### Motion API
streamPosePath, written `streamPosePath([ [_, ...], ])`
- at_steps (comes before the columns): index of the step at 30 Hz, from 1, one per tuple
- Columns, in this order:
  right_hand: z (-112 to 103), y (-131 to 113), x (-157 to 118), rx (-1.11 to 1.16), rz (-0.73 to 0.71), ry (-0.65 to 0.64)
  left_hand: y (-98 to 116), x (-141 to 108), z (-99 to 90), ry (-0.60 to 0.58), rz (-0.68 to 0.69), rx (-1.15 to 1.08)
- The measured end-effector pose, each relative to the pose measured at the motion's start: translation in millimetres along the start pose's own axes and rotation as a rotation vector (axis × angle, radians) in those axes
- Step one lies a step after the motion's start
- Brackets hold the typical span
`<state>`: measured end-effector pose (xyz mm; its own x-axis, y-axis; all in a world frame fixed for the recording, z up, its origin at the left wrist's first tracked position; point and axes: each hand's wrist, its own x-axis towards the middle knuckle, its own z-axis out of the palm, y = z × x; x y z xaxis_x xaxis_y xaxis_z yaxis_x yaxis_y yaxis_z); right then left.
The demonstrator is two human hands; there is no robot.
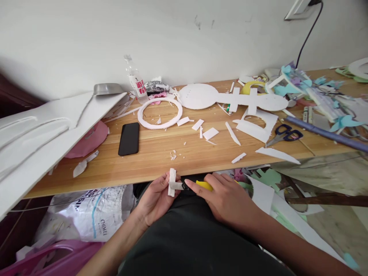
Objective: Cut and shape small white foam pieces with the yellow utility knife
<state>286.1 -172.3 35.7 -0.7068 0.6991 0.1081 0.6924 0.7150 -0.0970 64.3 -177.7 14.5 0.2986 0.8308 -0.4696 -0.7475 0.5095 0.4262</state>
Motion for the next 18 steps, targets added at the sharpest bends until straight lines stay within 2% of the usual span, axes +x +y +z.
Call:
streamPosePath([
  [7,-0.7,-2.9,5.1,0.013,-0.012,0.038,-0.9,1.2,1.0,-0.017,-0.007,0.012],
  [18,2.0,-1.2,5.1,-0.014,0.001,0.017,-0.8,1.1,0.6,-0.056,-0.017,-0.017],
])
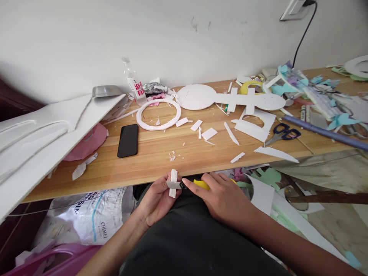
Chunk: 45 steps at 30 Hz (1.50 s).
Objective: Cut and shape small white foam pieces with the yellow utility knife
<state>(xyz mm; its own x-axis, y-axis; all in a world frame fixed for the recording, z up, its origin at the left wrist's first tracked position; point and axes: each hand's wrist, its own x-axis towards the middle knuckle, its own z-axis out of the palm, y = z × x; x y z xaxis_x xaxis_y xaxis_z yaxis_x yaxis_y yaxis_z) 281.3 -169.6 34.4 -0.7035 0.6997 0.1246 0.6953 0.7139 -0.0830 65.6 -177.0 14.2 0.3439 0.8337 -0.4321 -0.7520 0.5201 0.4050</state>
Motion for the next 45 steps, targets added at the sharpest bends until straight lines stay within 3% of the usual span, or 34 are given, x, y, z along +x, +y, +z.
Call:
streamPosePath([
  [21,1,3,1,-0.007,0.026,0.024,-2,0,-5.7,0.005,0.002,-0.008],
  [36,-5,4,14,0.009,-0.046,0.001,0,-4,-7.4,0.027,0.0,-0.011],
  [45,-1,6,12,0.033,0.007,-0.019,1,-2,-7.7,0.029,-0.003,0.007],
])
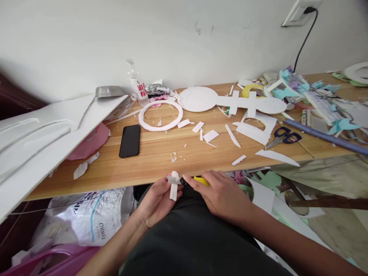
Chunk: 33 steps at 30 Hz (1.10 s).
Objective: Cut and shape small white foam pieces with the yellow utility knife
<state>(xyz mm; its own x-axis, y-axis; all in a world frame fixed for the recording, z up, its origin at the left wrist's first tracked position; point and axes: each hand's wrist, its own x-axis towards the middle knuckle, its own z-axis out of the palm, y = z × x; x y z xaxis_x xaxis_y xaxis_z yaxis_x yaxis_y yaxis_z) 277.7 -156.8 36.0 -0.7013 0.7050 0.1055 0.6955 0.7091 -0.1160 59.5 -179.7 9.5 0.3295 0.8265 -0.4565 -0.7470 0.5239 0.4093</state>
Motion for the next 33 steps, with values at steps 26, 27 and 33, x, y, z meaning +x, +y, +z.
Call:
streamPosePath([
  [26,4.2,3.9,0.9,-0.01,-0.033,0.037,0.8,-1.6,-2.3,-0.049,-0.061,-0.005],
  [27,4.3,4.0,0.2,-0.014,-0.023,0.034,0.6,-1.5,-2.3,-0.053,-0.061,-0.005],
  [33,5.1,3.0,1.3,-0.015,-0.026,0.026,0.0,-1.7,-1.2,-0.046,-0.06,0.007],
])
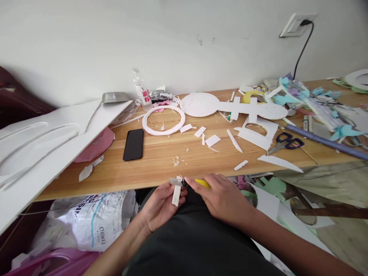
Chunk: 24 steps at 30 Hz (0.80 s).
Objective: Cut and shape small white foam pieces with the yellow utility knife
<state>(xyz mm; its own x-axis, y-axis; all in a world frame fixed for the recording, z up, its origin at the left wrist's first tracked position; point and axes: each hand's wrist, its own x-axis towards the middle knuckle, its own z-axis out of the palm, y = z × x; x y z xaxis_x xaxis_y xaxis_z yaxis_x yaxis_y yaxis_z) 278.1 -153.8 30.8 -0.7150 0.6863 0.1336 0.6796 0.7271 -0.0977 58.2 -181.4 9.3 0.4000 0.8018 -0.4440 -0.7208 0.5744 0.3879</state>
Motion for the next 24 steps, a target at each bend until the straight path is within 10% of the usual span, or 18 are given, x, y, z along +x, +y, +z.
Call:
streamPosePath([
  [9,14,32,-18,-0.078,0.173,0.149,2,-4,7.7,-0.051,0.022,-0.055],
  [18,37,64,56,-0.04,0.22,0.192,3,3,3.2,-0.044,0.073,-0.05],
  [24,19,7,64,0.413,0.056,0.29,-1,9,3.7,-0.027,0.095,0.024],
])
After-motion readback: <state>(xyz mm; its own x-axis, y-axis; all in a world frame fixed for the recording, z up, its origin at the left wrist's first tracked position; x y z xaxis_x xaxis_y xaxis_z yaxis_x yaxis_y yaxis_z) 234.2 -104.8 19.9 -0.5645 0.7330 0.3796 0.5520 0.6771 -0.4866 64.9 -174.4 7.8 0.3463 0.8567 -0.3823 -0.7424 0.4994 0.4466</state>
